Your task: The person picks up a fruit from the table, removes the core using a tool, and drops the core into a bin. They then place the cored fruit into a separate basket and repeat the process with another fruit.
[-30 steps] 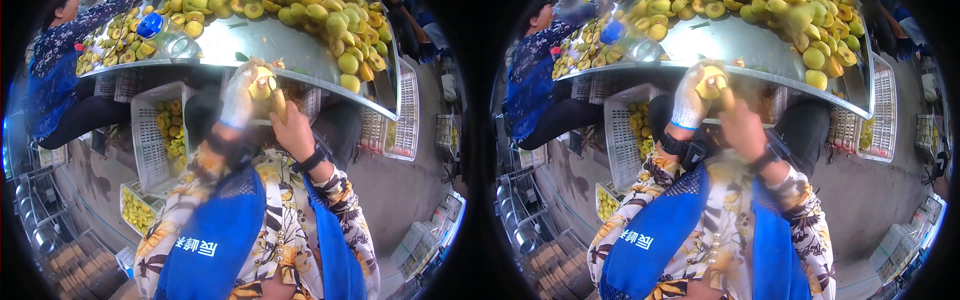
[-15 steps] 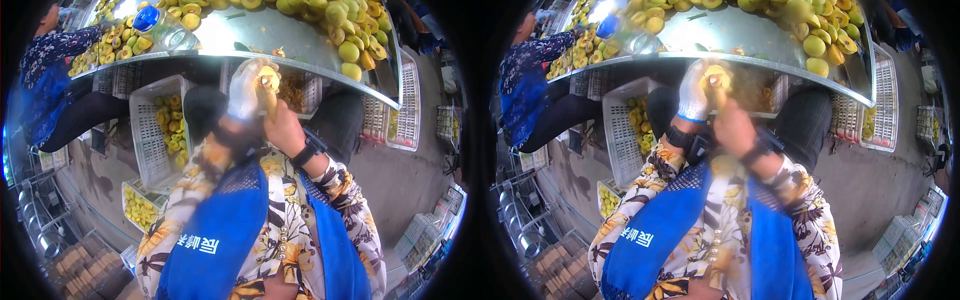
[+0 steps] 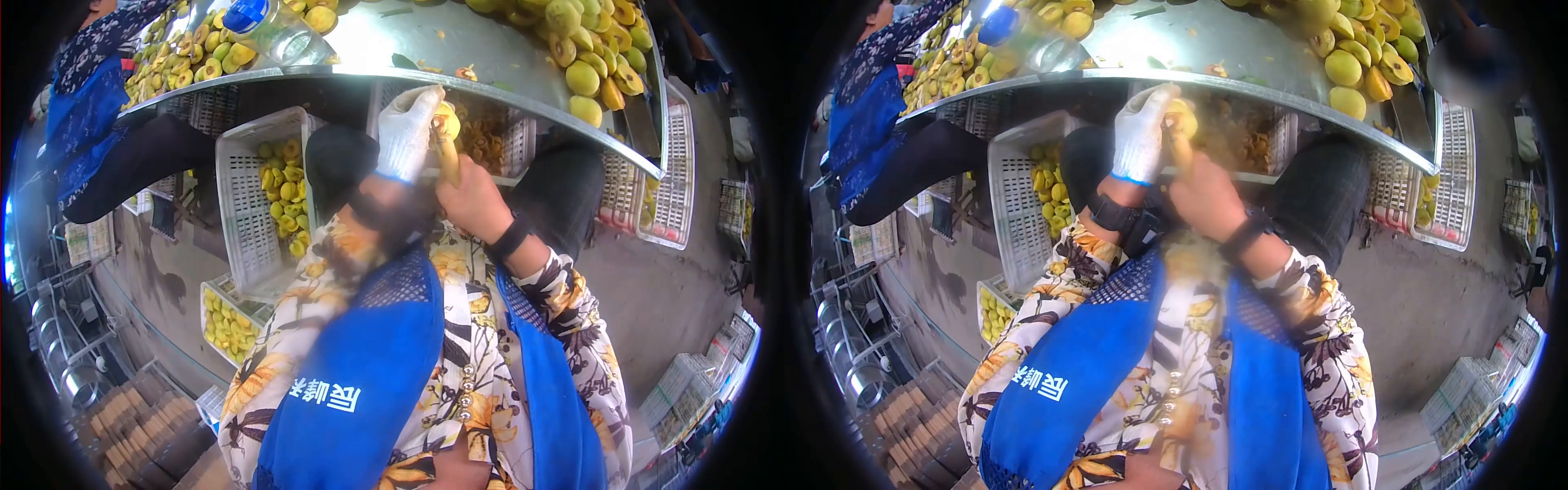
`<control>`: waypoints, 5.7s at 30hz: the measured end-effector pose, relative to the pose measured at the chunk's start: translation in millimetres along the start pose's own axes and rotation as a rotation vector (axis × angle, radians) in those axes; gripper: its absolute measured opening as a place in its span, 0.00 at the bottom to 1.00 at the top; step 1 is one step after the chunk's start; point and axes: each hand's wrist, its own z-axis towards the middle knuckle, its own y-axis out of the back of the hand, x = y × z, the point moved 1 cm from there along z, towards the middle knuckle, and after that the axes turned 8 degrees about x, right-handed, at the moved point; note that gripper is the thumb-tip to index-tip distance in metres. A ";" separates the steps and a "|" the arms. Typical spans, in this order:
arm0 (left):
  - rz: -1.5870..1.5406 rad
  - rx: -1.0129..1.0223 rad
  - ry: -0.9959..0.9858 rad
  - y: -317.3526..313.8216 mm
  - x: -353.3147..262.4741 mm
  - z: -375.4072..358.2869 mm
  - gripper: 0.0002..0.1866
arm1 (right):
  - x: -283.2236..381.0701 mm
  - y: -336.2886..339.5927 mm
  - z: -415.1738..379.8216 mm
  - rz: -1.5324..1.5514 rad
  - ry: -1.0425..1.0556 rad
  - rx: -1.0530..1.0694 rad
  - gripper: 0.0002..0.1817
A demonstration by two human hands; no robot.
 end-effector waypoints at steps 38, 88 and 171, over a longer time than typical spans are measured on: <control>1.752 -0.158 -0.599 102.9 -97.5 86.9 0.10 | -8.2 2.1 31.3 -0.243 0.041 0.178 0.16; 0.013 -0.202 -0.104 24.5 3.9 2.8 0.27 | -3.0 -2.2 34.6 -0.109 -0.052 -0.303 0.16; -0.088 -0.139 0.275 48.2 30.5 27.5 0.16 | -19.6 -40.1 43.4 -0.212 -0.089 -0.110 0.12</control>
